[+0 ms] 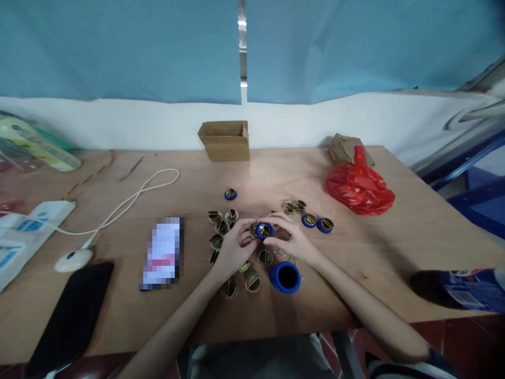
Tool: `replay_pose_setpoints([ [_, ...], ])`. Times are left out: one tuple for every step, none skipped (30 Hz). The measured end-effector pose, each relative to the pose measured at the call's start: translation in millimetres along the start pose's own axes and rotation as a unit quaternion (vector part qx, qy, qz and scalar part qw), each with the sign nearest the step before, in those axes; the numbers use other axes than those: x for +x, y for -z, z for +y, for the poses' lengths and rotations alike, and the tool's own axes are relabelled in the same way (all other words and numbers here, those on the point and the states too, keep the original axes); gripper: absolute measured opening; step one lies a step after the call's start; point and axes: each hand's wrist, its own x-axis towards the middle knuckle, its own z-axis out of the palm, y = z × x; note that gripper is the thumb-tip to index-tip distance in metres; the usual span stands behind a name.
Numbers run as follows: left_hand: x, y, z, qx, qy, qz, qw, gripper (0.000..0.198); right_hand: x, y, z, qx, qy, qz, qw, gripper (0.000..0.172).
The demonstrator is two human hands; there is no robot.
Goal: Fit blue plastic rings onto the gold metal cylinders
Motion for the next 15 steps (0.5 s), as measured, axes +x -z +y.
replay_pose_setpoints([
  [-0.4,-0.8,0.2,-0.005,0.005,-0.005,1.000,0.041,-0.8,-3.5,2.5,-0.016,0.012,0.004,1.000,0.041],
  [-0.9,-1.6,0.5,-0.012,0.011,-0.010,1.000,0.043,-1.7,-6.3,4.3,-0.032,0.020,0.006,0.999,0.041],
  [-1.2,-2.2,1.0,-0.020,0.019,-0.015,1.000,0.045,-2.6,-8.2,5.4,-0.047,0.028,0.008,0.998,0.042],
  [-1.6,-2.7,1.7,-0.028,0.027,-0.021,0.999,0.048,-3.3,-9.4,5.8,-0.060,0.036,0.008,0.998,0.042],
  [-1.9,-2.9,2.8,-0.035,0.036,-0.026,0.998,0.050,-3.8,-9.7,5.7,-0.072,0.043,0.009,0.996,0.043],
  [-2.1,-2.8,4.3,-0.041,0.043,-0.030,0.998,0.053,-4.1,-9.3,5.3,-0.083,0.050,0.010,0.995,0.044],
  [-2.3,-2.4,6.1,-0.047,0.049,-0.035,0.997,0.054,-4.2,-8.3,4.6,-0.092,0.055,0.011,0.994,0.044],
  [-2.6,-1.6,8.1,-0.054,0.051,-0.041,0.996,0.056,-4.2,-7.1,3.9,-0.100,0.059,0.014,0.993,0.045],
  [-2.9,-0.6,10.3,-0.063,0.053,-0.048,0.995,0.056,-4.2,-5.6,3.3,-0.107,0.061,0.017,0.992,0.045],
  [-3.1,0.5,12.3,-0.075,0.054,-0.054,0.994,0.056,-4.1,-4.2,2.9,-0.114,0.062,0.019,0.991,0.046],
  [-3.4,1.6,14.1,-0.088,0.054,-0.059,0.993,0.056,-4.1,-2.9,2.7,-0.120,0.062,0.019,0.991,0.046],
  [-3.7,2.7,15.6,-0.102,0.056,-0.063,0.991,0.056,-4.2,-1.7,2.7,-0.125,0.063,0.018,0.990,0.047],
  [-3.9,3.6,16.7,-0.116,0.060,-0.064,0.989,0.056,-4.3,-0.9,2.9,-0.129,0.063,0.017,0.989,0.047],
  [-4.0,4.2,17.4,-0.127,0.065,-0.061,0.988,0.056,-4.5,-0.4,3.4,-0.134,0.063,0.014,0.989,0.048],
  [-4.0,4.5,17.8,-0.136,0.070,-0.057,0.987,0.054,-4.8,-0.1,3.9,-0.137,0.061,0.008,0.989,0.049],
])
